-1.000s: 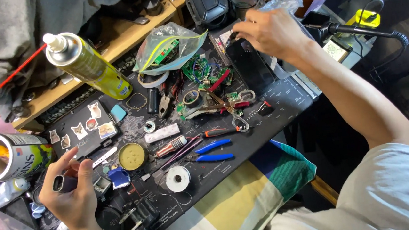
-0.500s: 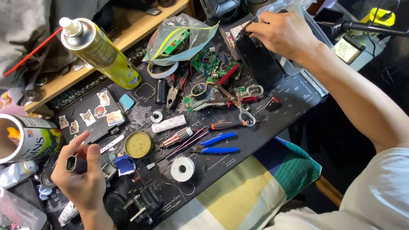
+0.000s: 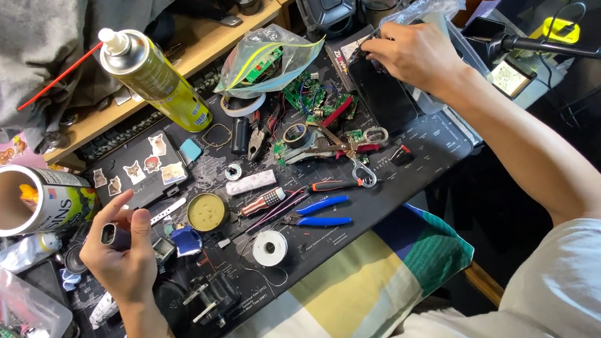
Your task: Disassembling and reassembling a small electronic device on a cluttered workbench to inspect or fine-tune internal components.
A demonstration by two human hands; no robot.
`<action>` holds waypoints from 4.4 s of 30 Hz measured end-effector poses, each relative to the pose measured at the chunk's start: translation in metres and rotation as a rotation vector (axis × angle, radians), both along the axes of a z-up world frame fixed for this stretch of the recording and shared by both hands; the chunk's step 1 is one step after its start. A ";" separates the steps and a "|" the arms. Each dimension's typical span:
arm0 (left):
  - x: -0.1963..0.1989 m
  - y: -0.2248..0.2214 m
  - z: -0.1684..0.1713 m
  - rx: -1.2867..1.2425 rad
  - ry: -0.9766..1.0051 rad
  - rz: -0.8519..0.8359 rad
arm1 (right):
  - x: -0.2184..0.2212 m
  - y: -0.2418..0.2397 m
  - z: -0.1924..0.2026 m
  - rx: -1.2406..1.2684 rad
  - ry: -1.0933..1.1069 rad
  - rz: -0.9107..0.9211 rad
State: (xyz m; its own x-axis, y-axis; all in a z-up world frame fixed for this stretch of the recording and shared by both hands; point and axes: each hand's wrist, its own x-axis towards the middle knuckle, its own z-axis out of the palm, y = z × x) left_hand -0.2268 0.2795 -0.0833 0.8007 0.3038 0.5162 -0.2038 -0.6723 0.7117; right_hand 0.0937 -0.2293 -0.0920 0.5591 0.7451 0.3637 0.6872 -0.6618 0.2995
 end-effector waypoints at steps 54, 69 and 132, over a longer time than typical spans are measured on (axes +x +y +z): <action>0.307 -0.330 0.042 0.906 0.045 -0.476 | -0.167 -0.076 -0.099 1.428 0.090 0.031; 0.306 -0.333 0.017 0.842 0.114 -0.514 | -0.169 -0.077 -0.102 1.430 0.099 0.052; 0.301 -0.337 0.008 0.894 0.094 -0.529 | -0.173 -0.075 -0.092 1.350 0.135 -0.022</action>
